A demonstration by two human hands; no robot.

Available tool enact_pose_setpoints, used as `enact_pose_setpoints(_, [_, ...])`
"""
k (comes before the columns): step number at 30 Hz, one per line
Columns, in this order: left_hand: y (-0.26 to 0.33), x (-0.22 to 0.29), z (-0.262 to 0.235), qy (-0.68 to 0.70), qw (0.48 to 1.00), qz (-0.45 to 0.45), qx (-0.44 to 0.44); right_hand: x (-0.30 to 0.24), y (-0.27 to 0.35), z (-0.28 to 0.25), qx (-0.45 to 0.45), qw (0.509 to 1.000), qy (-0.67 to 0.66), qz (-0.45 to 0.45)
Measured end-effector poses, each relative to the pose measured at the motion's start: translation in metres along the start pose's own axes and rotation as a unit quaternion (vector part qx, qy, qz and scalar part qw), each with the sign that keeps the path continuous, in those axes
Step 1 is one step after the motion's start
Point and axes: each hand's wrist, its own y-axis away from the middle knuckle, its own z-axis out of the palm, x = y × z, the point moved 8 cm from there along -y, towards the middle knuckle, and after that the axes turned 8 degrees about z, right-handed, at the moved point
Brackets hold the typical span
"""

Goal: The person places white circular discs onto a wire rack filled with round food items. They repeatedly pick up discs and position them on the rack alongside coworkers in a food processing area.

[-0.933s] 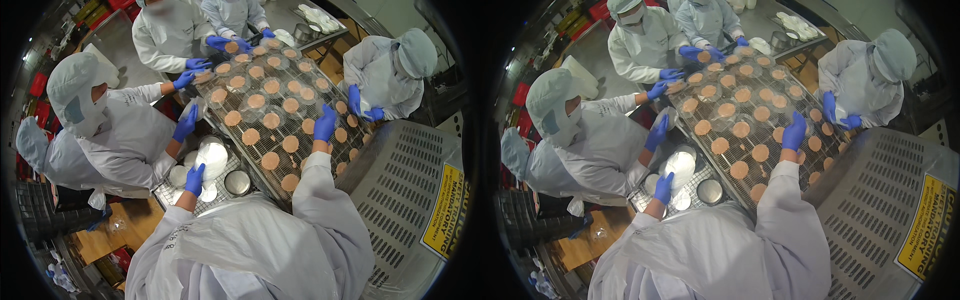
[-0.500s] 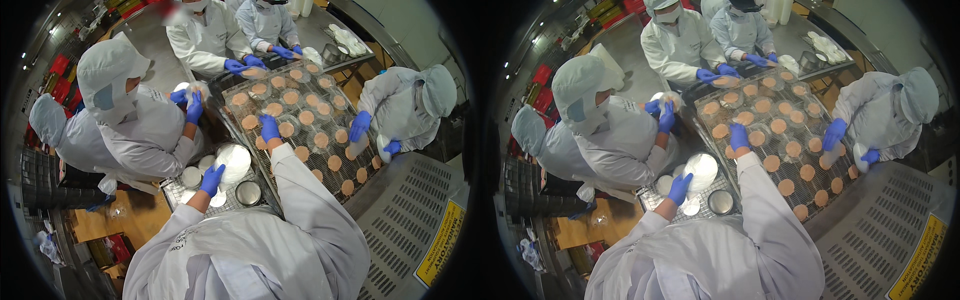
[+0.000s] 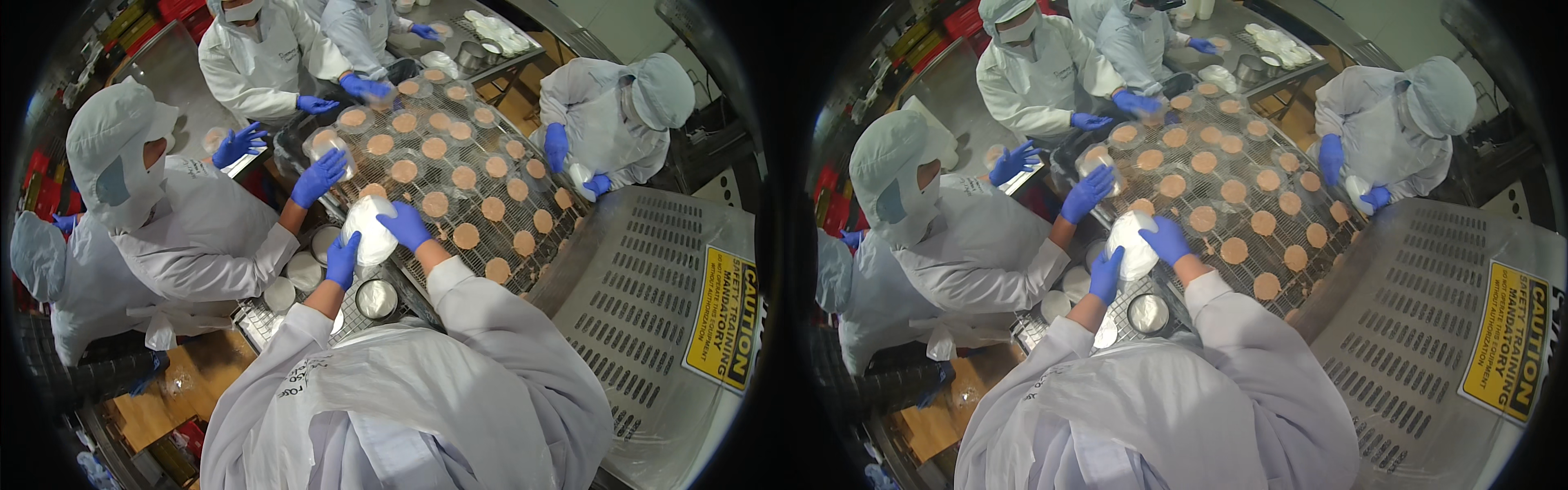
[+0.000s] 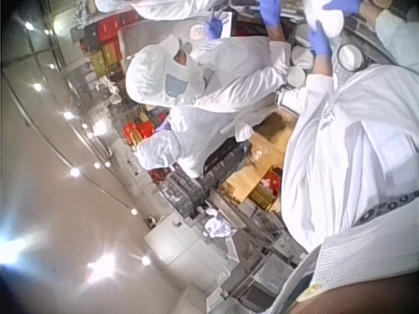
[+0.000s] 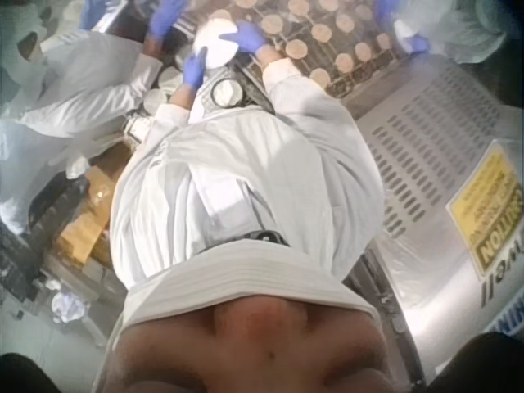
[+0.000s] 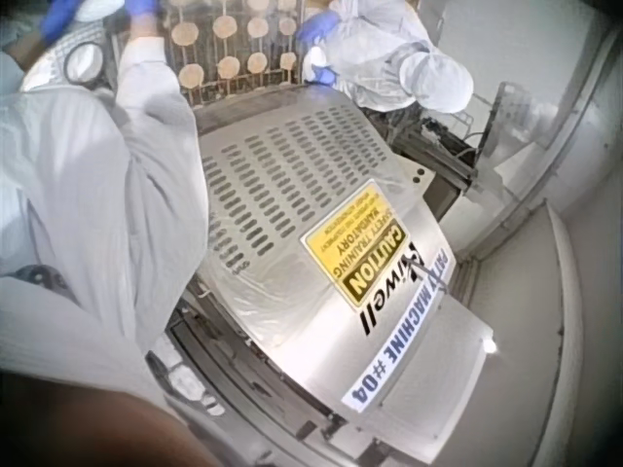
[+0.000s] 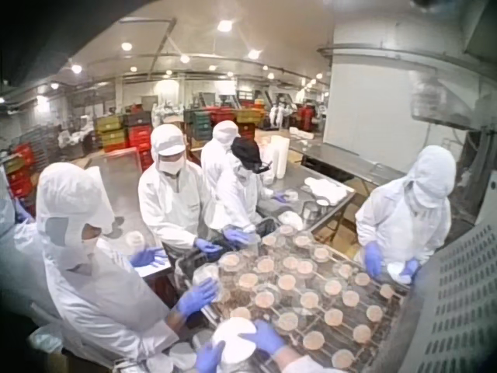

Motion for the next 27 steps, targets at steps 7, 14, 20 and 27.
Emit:
enact_pose_setpoints(7, [0.047, 0.025, -0.056, -0.049, 0.999, 0.001, 0.009, 0.089, -0.020, -0.068, 0.113, 0.989, -0.039, 0.084])
enact_pose_setpoints(14, [0.103, 0.057, -0.073, -0.040, 0.997, -0.062, -0.012, 0.151, 0.015, -0.141, 0.302, 0.849, 0.423, 0.094])
enact_pose_setpoints(20, [0.130, 0.054, -0.110, -0.034, 0.997, -0.067, 0.024, 0.093, 0.074, -0.018, 0.178, 0.945, 0.273, 0.007])
enact_pose_setpoints(27, [0.065, -0.017, -0.121, -0.002, 0.998, -0.057, 0.032, 0.187, 0.036, -0.088, 0.175, 0.964, -0.080, 0.185])
